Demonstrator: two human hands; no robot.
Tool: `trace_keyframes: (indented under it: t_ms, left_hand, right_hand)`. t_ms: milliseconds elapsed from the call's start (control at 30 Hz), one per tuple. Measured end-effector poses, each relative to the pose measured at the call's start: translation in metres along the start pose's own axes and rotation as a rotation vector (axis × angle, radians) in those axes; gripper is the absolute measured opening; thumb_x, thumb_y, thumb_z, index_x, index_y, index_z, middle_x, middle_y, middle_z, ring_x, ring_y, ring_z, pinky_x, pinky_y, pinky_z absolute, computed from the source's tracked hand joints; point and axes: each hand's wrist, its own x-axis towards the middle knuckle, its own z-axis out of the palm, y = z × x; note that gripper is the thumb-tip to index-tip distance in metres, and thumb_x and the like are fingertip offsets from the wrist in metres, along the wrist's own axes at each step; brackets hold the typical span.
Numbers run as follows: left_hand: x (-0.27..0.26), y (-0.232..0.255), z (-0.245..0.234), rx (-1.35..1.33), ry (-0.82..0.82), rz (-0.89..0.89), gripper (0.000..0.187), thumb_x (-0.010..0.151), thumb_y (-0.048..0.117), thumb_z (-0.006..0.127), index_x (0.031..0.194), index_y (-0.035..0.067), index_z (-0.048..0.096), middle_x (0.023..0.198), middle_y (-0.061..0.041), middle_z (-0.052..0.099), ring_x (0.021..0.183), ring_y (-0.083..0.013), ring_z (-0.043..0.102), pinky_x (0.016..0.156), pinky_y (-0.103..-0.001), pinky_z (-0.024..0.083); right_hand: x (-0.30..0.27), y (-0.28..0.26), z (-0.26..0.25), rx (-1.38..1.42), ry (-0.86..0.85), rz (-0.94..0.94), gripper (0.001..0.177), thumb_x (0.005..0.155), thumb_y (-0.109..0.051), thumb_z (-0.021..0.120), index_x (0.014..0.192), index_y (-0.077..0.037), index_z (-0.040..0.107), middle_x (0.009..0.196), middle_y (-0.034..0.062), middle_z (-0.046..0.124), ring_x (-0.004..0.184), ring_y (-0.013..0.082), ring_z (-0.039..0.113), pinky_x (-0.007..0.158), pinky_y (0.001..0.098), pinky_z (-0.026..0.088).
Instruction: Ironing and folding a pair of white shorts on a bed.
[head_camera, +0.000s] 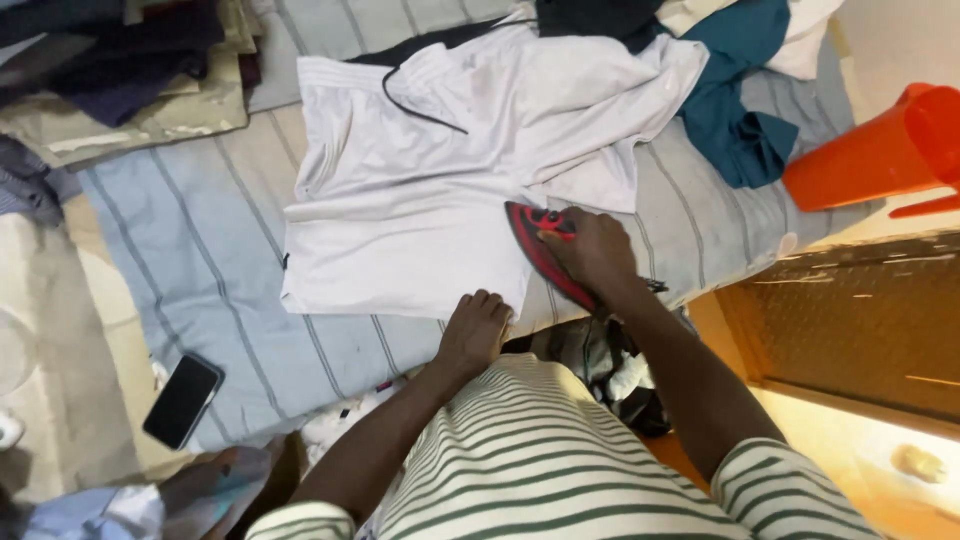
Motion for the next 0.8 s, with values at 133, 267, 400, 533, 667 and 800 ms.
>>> trace_keyframes:
  t_ms: [133, 267, 400, 533, 667, 800]
  left_hand:
    - [0.011, 0.014, -0.009, -0.09, -0.123, -0.056, 0.018, 0.086, 0.012, 0.072, 0.103, 0.007, 0.072, 0.104, -0.012, 0.069, 0.104, -0.0314, 0.061, 0.089, -0.043, 0.048]
    - [0.025, 0.06, 0.001, -0.557, -0.294, -0.135, 0.023, 0.092, 0.02, 0.075, 0.107, 0.004, 0.071, 0.103, -0.015, 0.075, 0.095, -0.0287, 0.072, 0.083, -0.039, 0.056]
    - [0.019, 0.072, -0.031, -0.887, -0.229, -0.308, 0.042, 0.088, 0.023, 0.079, 0.125, 0.007, 0.065, 0.099, -0.013, 0.077, 0.084, -0.0238, 0.072, 0.077, -0.037, 0.058]
    - [-0.07, -0.012, -0.07, -0.231, 0.432, -0.763, 0.033, 0.087, 0.03, 0.08, 0.111, 0.008, 0.072, 0.099, -0.013, 0.073, 0.083, -0.0288, 0.07, 0.071, -0.041, 0.057]
    - [-0.123, -0.061, -0.059, -0.104, 0.402, -1.155, 0.048, 0.092, 0.043, 0.079, 0.103, -0.003, 0.071, 0.086, -0.02, 0.07, 0.074, -0.0355, 0.065, 0.07, -0.047, 0.053]
    - [-0.151, -0.075, -0.047, -0.175, 0.424, -1.283, 0.04, 0.094, 0.041, 0.077, 0.096, 0.002, 0.074, 0.076, -0.012, 0.07, 0.07, -0.0322, 0.066, 0.071, -0.045, 0.053]
  right_hand:
    - [-0.032, -0.003, -0.049, 0.066, 0.018, 0.02, 0.052, 0.082, -0.05, 0.078, 0.107, -0.005, 0.077, 0.094, 0.022, 0.075, 0.088, 0.0413, 0.071, 0.079, 0.0492, 0.056]
    - [-0.056, -0.016, -0.103, 0.128, 0.01, 0.016, 0.048, 0.079, -0.046, 0.08, 0.107, -0.008, 0.079, 0.088, 0.0192, 0.075, 0.08, 0.038, 0.074, 0.072, 0.0452, 0.057]
    - [-0.065, -0.025, -0.111, 0.164, -0.006, 0.049, 0.044, 0.08, -0.043, 0.079, 0.109, -0.01, 0.079, 0.086, 0.0177, 0.076, 0.078, 0.0355, 0.075, 0.071, 0.0424, 0.058]
    - [-0.055, -0.029, -0.084, 0.219, -0.05, 0.01, 0.044, 0.08, -0.04, 0.077, 0.113, -0.011, 0.077, 0.086, 0.0165, 0.077, 0.077, 0.0348, 0.074, 0.071, 0.0421, 0.058]
    - [-0.031, -0.053, -0.032, 0.215, -0.119, -0.012, 0.042, 0.082, -0.038, 0.077, 0.112, -0.01, 0.076, 0.087, 0.0173, 0.076, 0.077, 0.0362, 0.074, 0.072, 0.0443, 0.057]
    - [0.014, -0.085, 0.03, 0.101, 0.009, -0.061, 0.043, 0.086, -0.038, 0.076, 0.11, -0.003, 0.072, 0.089, 0.0226, 0.074, 0.083, 0.0412, 0.071, 0.077, 0.0493, 0.055]
